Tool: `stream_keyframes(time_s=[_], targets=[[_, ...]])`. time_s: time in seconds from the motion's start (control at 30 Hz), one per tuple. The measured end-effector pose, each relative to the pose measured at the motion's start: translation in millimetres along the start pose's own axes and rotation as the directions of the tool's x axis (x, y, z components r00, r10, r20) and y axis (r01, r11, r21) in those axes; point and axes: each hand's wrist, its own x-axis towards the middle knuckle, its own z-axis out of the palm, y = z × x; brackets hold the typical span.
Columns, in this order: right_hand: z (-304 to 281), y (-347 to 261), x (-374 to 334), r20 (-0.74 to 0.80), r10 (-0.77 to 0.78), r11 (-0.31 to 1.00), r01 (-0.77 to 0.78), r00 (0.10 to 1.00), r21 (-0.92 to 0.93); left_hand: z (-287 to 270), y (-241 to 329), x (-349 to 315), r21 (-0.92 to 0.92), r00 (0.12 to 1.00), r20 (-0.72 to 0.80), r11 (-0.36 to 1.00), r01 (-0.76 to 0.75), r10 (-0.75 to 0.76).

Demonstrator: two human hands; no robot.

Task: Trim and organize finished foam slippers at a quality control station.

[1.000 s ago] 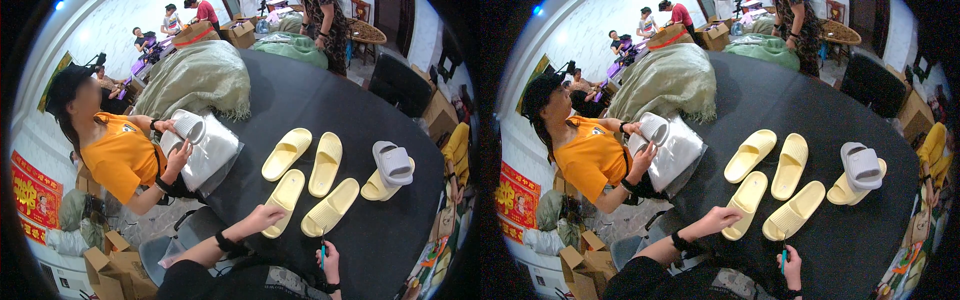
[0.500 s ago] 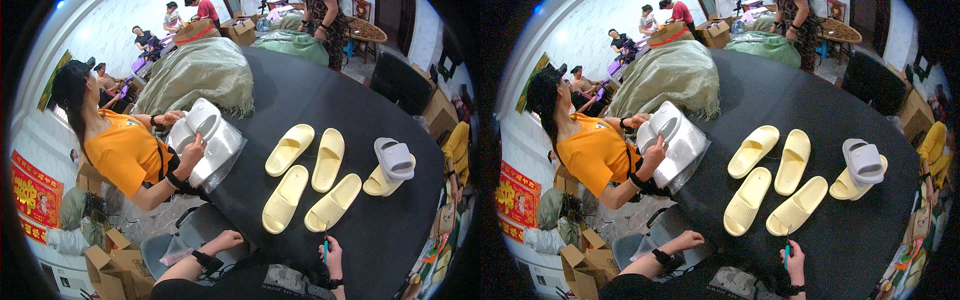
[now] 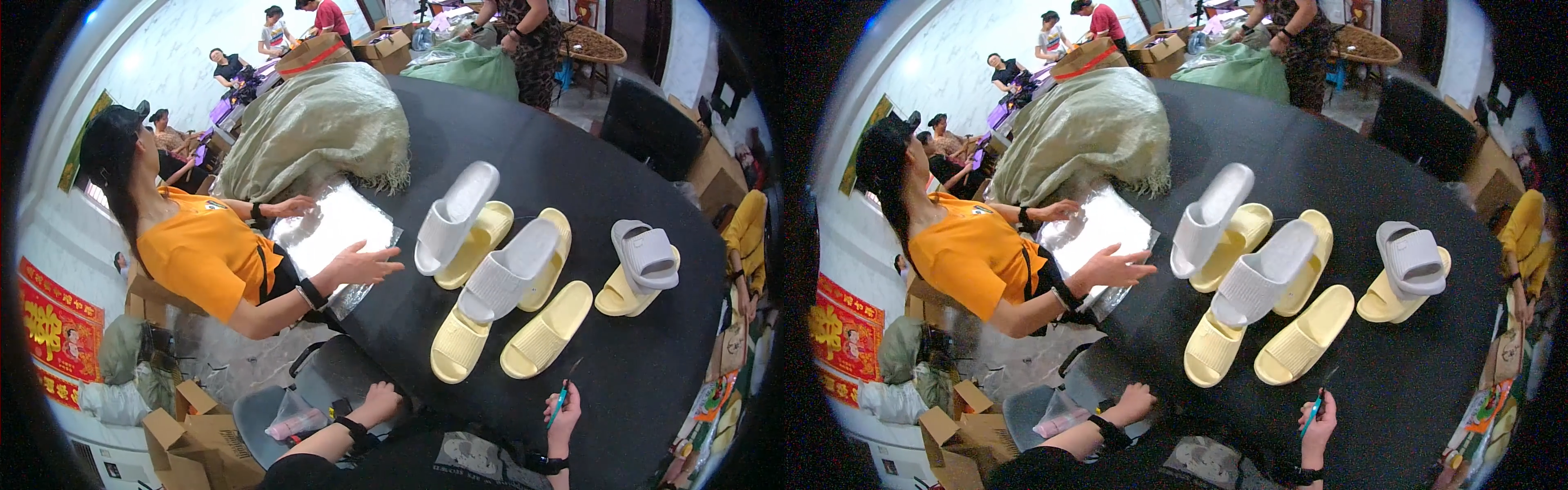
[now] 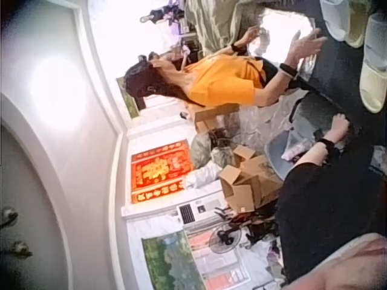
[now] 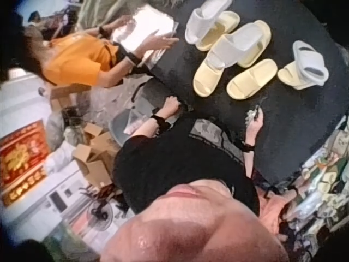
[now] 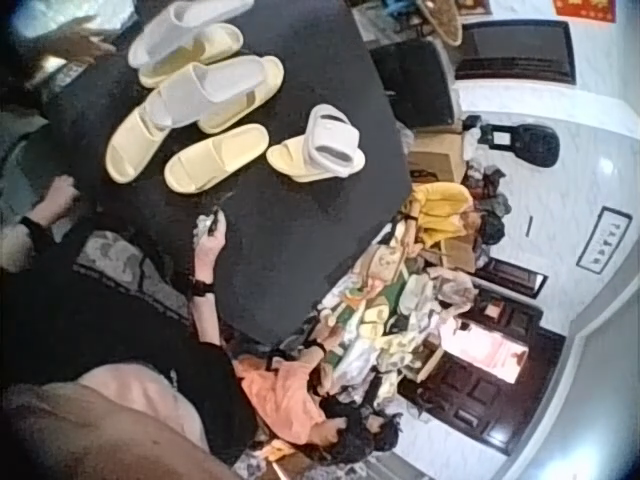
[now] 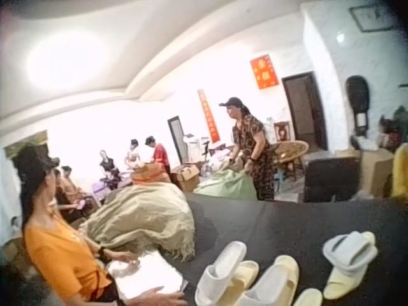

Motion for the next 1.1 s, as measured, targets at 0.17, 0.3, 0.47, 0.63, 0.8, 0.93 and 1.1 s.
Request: stream_keyframes(time_s=[0.17,0.3,0.47,0.63,0.8,0.93,1.1], targets=[[4.5,1.8,4.0,-0.029,0.030,0.999,-0.029,0.999,0.019,-8.3,7.3,11.4,-0.021,0.990,0.120,0.997,0.072,-0.069],[4.9,8.4,12.1,-0.063,0.022,0.999,-0.019,0.998,0.051,0.6,13.7,10.2,-0.077,0.995,0.019,0.992,0.097,-0.096],[6.5,3.6,31.1,-0.021,0.026,0.997,-0.025,0.999,0.070,-24.0,10.4,17.8,-0.206,0.973,-0.114,0.963,0.174,-0.200],[3.6,-2.6,58.3,-0.051,-0.029,0.998,0.026,0.998,-0.053,-64.5,14.4,34.7,-0.254,0.960,-0.115,0.942,0.219,-0.254],[0.6,-25.7,76.5,0.011,-0.157,0.882,0.145,0.988,-0.447,-100.5,34.4,69.0,-0.395,0.953,-0.244,0.916,0.071,-0.179],[0.5,-28.5,80.3,-0.001,-0.266,0.845,0.233,0.964,-0.482,-112.3,56.8,95.2,-0.537,0.989,-0.105,0.843,0.034,-0.107],[15.0,-47.6,83.7,-0.003,-0.404,0.817,0.359,0.915,-0.451,-114.9,62.5,112.1,-0.467,0.977,-0.007,0.864,0.187,-0.215]])
